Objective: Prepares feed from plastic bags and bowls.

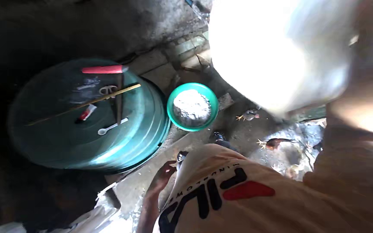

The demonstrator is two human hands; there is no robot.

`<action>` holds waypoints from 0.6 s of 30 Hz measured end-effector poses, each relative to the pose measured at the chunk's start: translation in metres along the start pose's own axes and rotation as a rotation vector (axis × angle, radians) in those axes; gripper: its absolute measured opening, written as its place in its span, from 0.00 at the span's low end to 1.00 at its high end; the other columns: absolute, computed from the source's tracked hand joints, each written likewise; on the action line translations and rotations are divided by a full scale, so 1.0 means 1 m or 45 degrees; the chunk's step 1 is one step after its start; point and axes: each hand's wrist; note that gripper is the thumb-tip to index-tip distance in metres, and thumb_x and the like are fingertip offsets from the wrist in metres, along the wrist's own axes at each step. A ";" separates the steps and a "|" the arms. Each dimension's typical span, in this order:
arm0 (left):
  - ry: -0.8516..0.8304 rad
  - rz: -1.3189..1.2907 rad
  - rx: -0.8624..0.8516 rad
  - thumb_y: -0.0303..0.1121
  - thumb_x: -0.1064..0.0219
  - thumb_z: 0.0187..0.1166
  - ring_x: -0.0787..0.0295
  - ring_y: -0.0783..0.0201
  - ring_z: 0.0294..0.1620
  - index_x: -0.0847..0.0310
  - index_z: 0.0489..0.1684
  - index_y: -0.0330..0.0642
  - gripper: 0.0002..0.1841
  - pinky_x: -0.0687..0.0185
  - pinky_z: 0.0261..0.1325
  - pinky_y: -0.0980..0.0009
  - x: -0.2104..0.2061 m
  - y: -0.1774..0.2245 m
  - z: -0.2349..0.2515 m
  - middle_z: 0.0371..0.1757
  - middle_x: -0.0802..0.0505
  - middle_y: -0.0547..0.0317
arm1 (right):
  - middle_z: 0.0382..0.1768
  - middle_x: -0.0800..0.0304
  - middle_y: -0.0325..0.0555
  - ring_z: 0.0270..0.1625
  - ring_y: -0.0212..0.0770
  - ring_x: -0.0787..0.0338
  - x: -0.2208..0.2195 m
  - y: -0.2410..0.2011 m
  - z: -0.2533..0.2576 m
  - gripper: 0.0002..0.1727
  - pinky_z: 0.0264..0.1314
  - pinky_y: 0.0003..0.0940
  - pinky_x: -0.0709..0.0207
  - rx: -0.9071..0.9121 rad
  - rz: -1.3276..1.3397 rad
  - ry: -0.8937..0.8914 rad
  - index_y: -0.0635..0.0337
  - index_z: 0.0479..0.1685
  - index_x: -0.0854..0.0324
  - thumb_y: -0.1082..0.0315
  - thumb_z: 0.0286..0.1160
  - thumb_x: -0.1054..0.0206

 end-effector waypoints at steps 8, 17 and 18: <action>0.382 -0.137 -0.263 0.36 0.36 0.82 0.09 0.63 0.47 0.26 0.77 0.35 0.25 0.13 0.59 0.60 -0.076 0.082 0.059 0.48 0.07 0.49 | 0.44 0.10 0.54 0.46 0.28 0.12 -0.097 0.021 -0.032 0.15 0.54 0.26 0.18 -0.182 0.224 0.319 0.74 0.53 0.18 0.67 0.82 0.39; 1.180 -1.345 0.059 0.39 0.34 0.86 0.10 0.40 0.59 0.50 0.91 0.48 0.36 0.09 0.50 0.41 -0.142 0.148 0.165 0.73 0.19 0.35 | 0.41 0.11 0.56 0.43 0.26 0.12 -0.140 0.143 -0.047 0.13 0.54 0.21 0.19 -0.064 0.477 0.322 0.79 0.51 0.20 0.73 0.82 0.39; 1.217 -1.399 0.033 0.36 0.33 0.86 0.09 0.40 0.57 0.51 0.92 0.50 0.37 0.09 0.49 0.42 -0.142 0.153 0.175 0.72 0.18 0.35 | 0.41 0.10 0.57 0.43 0.28 0.11 -0.143 0.149 -0.049 0.13 0.53 0.24 0.18 -0.089 0.473 0.290 0.78 0.53 0.20 0.73 0.82 0.39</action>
Point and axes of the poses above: each hand's wrist, its own z-axis towards the middle knuckle, its own x-axis out of the back of the hand, y = z × x
